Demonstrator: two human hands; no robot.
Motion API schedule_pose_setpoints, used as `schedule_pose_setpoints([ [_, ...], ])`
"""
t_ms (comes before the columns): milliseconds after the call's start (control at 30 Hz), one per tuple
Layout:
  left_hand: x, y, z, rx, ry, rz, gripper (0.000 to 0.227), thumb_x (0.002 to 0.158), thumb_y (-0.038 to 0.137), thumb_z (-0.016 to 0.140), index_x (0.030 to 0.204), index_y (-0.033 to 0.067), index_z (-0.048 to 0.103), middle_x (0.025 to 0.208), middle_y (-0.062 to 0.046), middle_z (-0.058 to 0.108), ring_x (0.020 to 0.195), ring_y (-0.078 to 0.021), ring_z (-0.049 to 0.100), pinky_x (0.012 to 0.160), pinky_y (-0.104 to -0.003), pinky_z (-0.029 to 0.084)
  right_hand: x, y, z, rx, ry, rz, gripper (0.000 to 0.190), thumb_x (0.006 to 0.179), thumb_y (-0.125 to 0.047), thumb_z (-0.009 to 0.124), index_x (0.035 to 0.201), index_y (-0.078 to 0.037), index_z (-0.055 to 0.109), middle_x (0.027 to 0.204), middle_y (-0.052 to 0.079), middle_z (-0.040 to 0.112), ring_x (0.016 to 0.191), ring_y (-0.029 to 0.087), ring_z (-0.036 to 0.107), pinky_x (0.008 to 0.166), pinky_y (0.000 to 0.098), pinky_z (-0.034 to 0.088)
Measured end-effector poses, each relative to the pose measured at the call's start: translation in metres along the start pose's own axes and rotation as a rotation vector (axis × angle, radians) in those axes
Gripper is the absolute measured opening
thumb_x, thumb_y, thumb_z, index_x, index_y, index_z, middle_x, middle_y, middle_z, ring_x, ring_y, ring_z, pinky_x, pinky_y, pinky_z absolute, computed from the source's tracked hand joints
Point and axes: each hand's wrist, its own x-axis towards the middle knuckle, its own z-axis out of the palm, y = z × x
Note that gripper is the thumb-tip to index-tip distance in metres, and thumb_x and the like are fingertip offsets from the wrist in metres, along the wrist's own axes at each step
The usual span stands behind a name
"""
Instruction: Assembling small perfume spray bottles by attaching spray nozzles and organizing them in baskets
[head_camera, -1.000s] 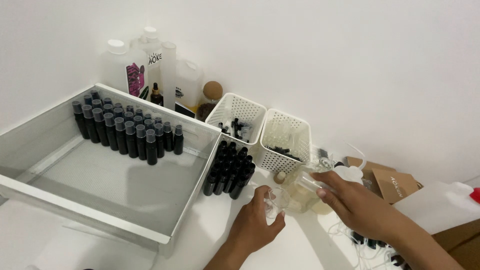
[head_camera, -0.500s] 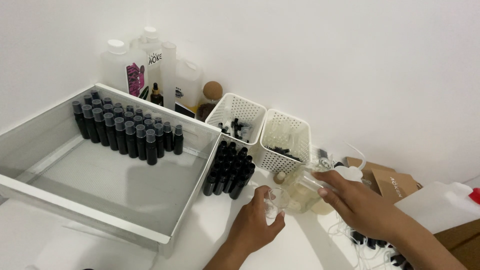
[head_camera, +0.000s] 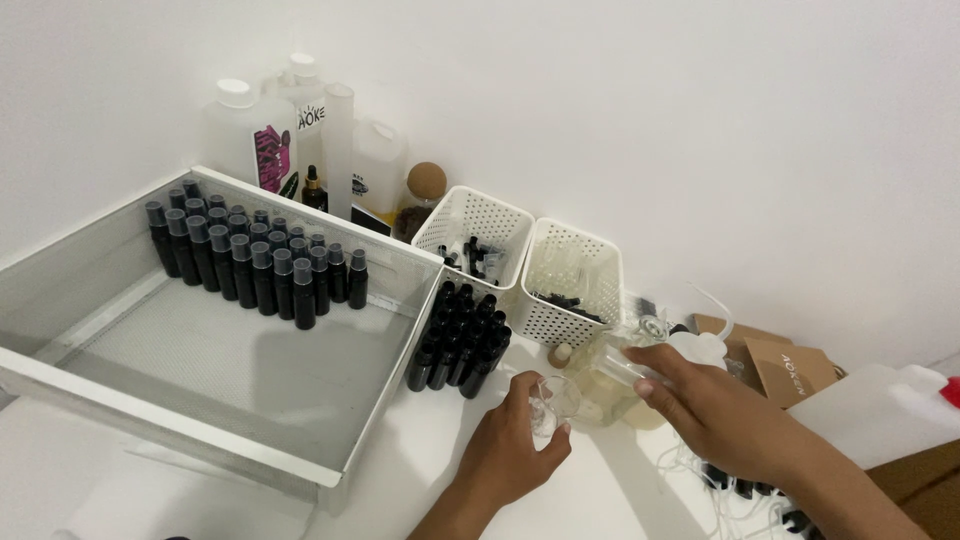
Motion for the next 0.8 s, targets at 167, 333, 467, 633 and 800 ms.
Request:
schedule_pose_setpoints([
  [167, 0.001, -0.005, 0.003, 0.003, 0.028, 0.056, 0.056, 0.085, 0.038, 0.069, 0.131, 0.0203, 0.042, 0.124, -0.003, 0.072, 0.092, -0.0358, 0.073, 0.080, -0.048, 0.055, 0.002, 0.004, 0.002, 0.015, 0.012, -0.071, 0.057, 0.098, -0.052, 0.034, 0.152, -0.035, 0.042, 0.108, 0.001, 0.082, 0.082, 0.016, 0.077, 0.085, 0.0290, 0.053],
  [333, 0.000, -0.001, 0.001, -0.004, 0.015, 0.037, 0.056, 0.085, 0.037, 0.068, 0.132, 0.0197, 0.042, 0.118, -0.007, 0.072, 0.090, -0.0355, 0.072, 0.077, -0.047, 0.055, -0.002, -0.003, -0.002, 0.009, -0.009, 0.008, 0.055, 0.099, -0.051, 0.034, 0.152, -0.039, 0.042, 0.103, 0.001, 0.081, 0.082, 0.015, 0.076, 0.086, 0.0275, 0.053],
  [467, -0.001, 0.001, -0.001, -0.008, -0.022, -0.006, 0.058, 0.086, 0.038, 0.068, 0.134, 0.0202, 0.041, 0.117, -0.008, 0.072, 0.092, -0.0340, 0.073, 0.077, -0.046, 0.056, 0.001, 0.001, 0.003, 0.005, 0.008, -0.014, 0.055, 0.099, -0.050, 0.035, 0.152, -0.038, 0.043, 0.098, 0.002, 0.082, 0.077, 0.015, 0.075, 0.081, 0.0274, 0.054],
  [633, 0.000, -0.002, 0.001, -0.008, 0.009, 0.024, 0.059, 0.086, 0.038, 0.068, 0.134, 0.0193, 0.041, 0.120, -0.007, 0.071, 0.093, -0.0342, 0.072, 0.079, -0.046, 0.055, 0.002, 0.002, 0.003, -0.007, -0.002, -0.018, 0.055, 0.098, -0.052, 0.035, 0.151, -0.037, 0.043, 0.110, 0.001, 0.082, 0.084, 0.017, 0.079, 0.083, 0.0301, 0.056],
  [800, 0.000, 0.001, -0.001, -0.007, -0.005, 0.008, 0.056, 0.086, 0.038, 0.067, 0.133, 0.0205, 0.042, 0.120, -0.004, 0.071, 0.093, -0.0335, 0.071, 0.078, -0.047, 0.054, 0.001, 0.000, 0.001, -0.020, -0.012, 0.006, 0.056, 0.098, -0.052, 0.034, 0.152, -0.039, 0.041, 0.099, 0.002, 0.082, 0.081, 0.017, 0.077, 0.084, 0.0292, 0.054],
])
